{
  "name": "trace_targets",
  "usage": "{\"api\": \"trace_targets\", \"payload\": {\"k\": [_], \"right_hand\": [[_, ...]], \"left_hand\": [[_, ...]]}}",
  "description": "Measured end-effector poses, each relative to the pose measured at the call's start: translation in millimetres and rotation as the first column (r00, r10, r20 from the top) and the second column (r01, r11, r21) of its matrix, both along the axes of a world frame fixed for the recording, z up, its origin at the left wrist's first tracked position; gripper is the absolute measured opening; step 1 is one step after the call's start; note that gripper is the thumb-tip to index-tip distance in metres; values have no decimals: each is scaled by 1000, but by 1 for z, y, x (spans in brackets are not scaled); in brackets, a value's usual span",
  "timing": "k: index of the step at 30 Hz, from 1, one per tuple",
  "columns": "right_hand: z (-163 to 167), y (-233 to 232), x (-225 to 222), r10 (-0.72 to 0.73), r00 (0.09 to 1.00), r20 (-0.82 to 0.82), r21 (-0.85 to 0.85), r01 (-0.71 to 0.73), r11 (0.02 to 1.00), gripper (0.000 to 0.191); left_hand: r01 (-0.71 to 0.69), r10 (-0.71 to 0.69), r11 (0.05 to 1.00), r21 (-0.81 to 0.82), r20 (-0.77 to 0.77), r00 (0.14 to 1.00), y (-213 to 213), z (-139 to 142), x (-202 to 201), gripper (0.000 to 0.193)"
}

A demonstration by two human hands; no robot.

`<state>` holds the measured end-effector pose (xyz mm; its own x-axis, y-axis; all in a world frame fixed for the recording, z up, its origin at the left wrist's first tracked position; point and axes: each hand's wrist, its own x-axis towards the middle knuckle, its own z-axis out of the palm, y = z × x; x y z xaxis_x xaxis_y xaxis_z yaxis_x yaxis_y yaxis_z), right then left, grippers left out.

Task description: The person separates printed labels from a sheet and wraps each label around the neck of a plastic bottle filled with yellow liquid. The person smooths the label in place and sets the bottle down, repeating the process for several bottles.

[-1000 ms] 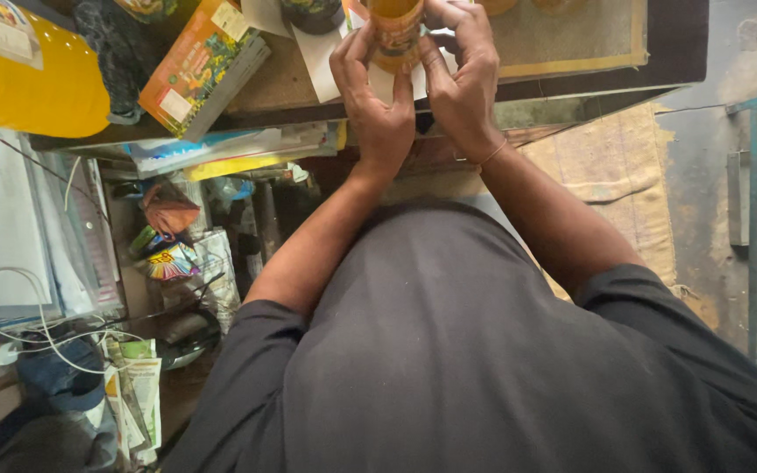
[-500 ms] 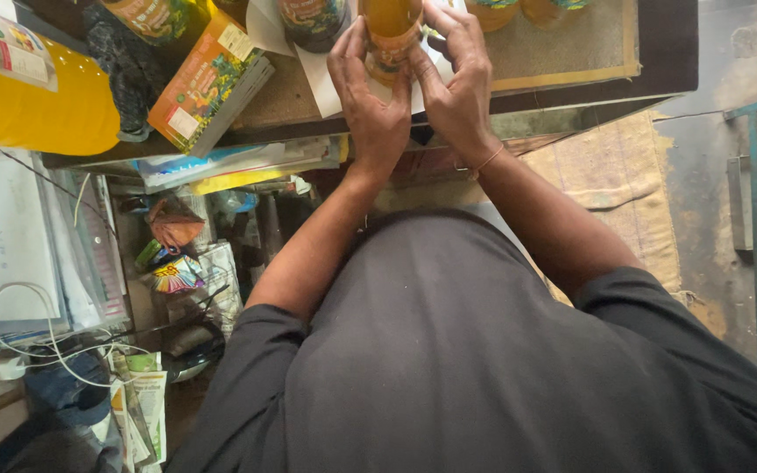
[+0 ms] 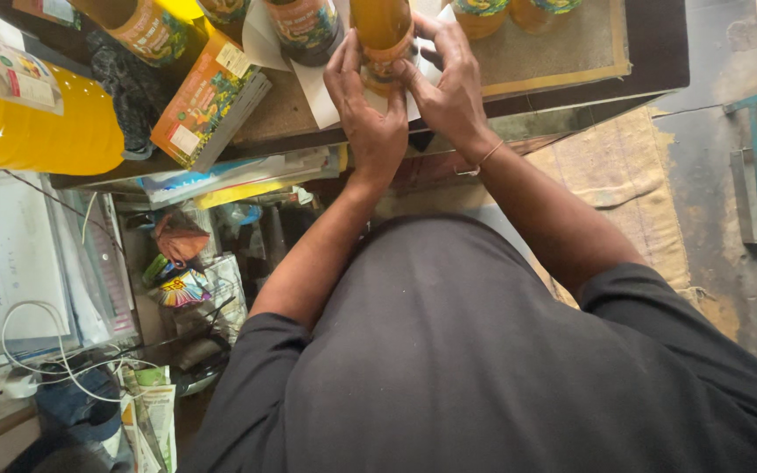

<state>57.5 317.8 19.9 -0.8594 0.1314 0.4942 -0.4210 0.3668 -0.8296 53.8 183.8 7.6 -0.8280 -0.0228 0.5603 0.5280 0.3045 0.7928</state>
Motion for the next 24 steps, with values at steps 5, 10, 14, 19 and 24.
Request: {"api": "trace_targets", "payload": {"k": [5, 10, 14, 19, 24], "right_hand": [[-8, -3, 4, -63, 998, 19, 33, 62, 998, 48], [-7, -2, 2, -70, 995, 70, 54, 66, 996, 46], [0, 8, -3, -36, 995, 91, 138, 23, 990, 49], [4, 21, -13, 248, 969, -23, -90, -249, 964, 56], [2, 25, -21, 321, 947, 26, -106, -317, 943, 65]], "left_hand": [[15, -15, 1000, 6, 14, 1000, 0, -1, 1, 75], [2, -2, 1000, -15, -3, 1000, -1, 0, 2, 76], [8, -8, 1000, -16, 13, 1000, -2, 2, 1, 78], [4, -4, 1000, -13, 2, 1000, -3, 3, -2, 70], [5, -6, 999, -38, -35, 999, -3, 4, -2, 70]]}}
